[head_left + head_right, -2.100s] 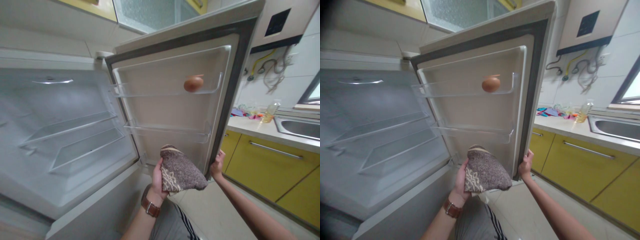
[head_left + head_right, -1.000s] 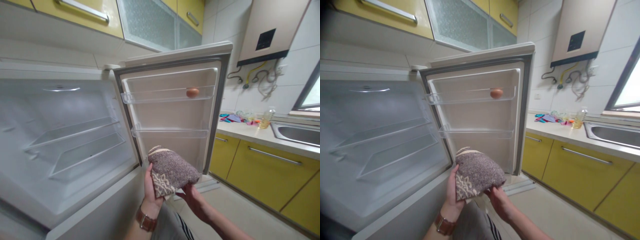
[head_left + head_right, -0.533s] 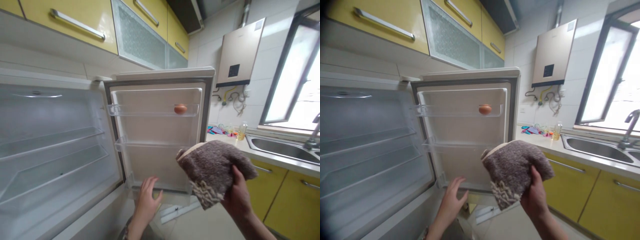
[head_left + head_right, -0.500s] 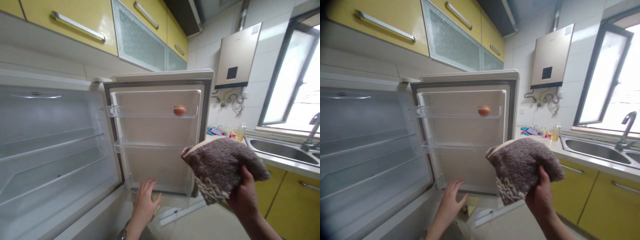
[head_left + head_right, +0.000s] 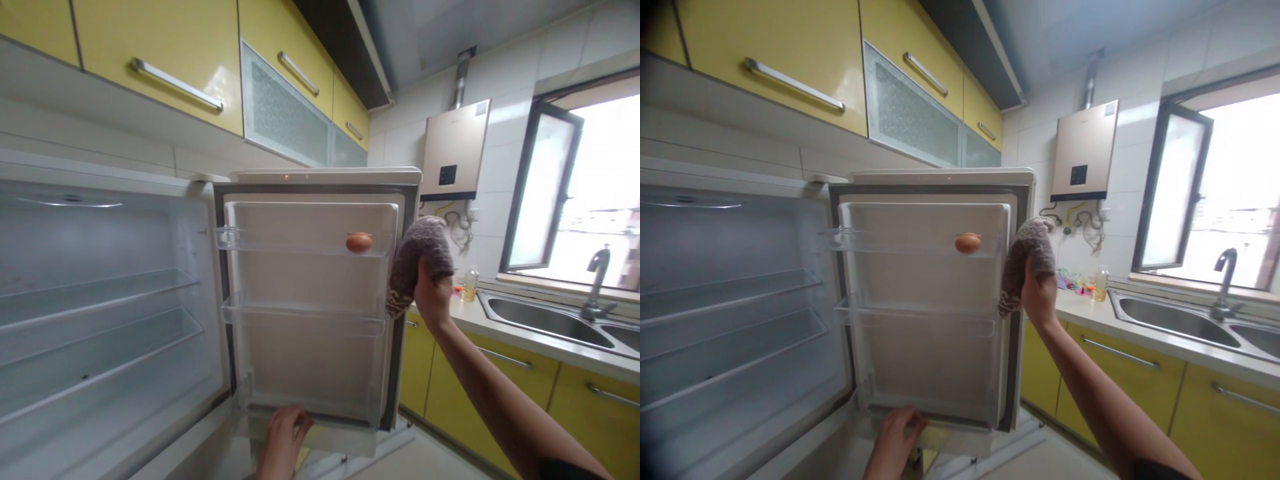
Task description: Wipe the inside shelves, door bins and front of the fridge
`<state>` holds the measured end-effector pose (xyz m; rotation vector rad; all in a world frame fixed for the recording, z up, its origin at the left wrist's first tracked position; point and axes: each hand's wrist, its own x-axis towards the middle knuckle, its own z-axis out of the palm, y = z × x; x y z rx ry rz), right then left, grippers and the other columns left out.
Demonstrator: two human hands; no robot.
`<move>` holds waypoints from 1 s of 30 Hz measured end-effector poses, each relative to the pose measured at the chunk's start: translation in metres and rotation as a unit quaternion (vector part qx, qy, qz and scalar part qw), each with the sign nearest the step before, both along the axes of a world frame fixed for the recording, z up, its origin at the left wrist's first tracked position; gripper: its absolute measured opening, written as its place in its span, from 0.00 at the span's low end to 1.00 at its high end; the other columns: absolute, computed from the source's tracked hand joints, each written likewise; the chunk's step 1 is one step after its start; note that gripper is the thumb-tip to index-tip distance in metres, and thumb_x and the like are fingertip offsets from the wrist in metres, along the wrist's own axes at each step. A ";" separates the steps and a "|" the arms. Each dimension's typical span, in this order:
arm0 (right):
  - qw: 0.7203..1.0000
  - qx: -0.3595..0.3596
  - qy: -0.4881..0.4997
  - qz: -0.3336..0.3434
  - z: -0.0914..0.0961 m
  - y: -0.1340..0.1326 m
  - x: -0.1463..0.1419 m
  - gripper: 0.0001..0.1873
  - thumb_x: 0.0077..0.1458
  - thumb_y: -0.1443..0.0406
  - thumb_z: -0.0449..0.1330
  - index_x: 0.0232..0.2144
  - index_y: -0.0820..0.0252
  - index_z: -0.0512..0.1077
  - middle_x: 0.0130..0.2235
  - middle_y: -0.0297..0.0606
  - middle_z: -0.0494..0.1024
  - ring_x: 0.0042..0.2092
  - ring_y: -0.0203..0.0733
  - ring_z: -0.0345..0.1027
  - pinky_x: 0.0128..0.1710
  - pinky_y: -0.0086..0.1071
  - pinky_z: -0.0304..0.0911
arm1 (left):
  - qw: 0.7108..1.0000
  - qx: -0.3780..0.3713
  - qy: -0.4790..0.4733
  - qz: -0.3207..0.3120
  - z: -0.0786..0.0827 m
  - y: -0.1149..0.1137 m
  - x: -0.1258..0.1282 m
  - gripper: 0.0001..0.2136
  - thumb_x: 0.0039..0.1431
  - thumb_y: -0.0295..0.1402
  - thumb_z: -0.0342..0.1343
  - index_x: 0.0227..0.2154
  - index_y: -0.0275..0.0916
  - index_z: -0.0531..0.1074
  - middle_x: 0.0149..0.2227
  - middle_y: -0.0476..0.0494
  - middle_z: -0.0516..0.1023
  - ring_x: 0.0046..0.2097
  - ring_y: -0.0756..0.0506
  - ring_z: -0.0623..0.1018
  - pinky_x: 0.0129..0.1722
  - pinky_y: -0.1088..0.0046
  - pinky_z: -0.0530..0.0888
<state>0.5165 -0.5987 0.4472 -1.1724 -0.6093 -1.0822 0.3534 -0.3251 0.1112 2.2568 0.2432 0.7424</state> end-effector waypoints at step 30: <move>0.986 -0.087 0.123 0.068 -0.133 -0.009 0.037 0.29 0.57 0.47 0.66 0.50 0.62 0.78 0.47 0.45 0.83 0.45 0.44 0.75 0.50 0.40 0.73 | 0.998 0.055 -0.022 0.021 -0.001 -0.015 0.008 0.07 0.65 0.35 0.60 0.32 0.40 0.77 0.37 0.42 0.81 0.45 0.37 0.78 0.50 0.59 0.69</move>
